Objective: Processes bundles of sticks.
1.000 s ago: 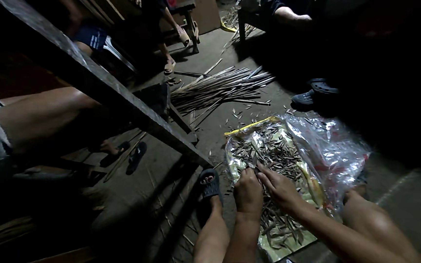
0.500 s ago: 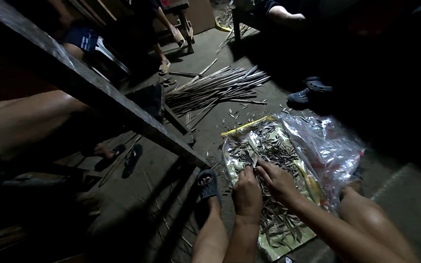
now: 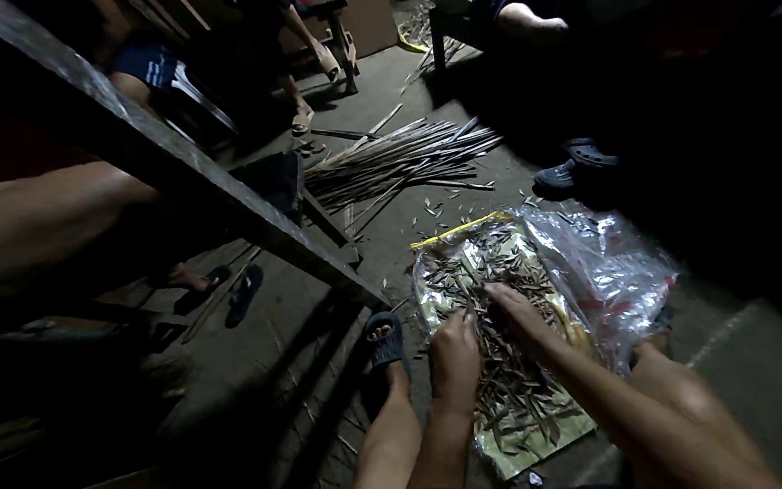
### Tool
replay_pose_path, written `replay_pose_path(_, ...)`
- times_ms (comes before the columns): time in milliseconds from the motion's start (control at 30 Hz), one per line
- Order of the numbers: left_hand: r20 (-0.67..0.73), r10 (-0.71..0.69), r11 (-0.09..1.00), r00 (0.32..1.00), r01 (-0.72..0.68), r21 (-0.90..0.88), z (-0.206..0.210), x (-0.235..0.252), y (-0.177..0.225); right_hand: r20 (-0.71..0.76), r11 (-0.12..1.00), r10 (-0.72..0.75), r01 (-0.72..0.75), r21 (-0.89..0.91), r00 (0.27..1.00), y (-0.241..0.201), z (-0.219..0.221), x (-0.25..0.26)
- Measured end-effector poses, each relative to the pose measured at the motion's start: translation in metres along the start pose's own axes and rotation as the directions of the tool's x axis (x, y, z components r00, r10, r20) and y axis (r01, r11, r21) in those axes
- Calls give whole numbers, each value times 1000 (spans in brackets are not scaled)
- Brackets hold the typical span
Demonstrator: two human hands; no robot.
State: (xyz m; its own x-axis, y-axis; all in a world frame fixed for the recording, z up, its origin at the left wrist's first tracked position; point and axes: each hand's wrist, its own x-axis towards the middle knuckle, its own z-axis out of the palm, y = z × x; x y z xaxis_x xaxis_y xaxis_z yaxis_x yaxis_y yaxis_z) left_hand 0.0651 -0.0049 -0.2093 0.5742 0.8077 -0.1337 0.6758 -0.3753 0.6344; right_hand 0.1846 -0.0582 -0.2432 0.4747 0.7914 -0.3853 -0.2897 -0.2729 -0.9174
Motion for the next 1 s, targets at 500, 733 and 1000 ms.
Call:
replay_pose_path(500, 308, -243, 790, 920, 372, -488, -4, 11, 5, 33, 960, 135, -139, 242, 990, -12, -10, 2)
replay_pose_path(733, 160, -226, 868, 961, 273, -414, -3, 18, -1, 199, 987, 20, -51, 154, 980, -7, 0, -21)
replay_pose_path(1000, 126, -188, 813, 974, 227, -536, -8, 16, -1, 176, 989, -148, 143, 43, 973, 4, -3, -16)
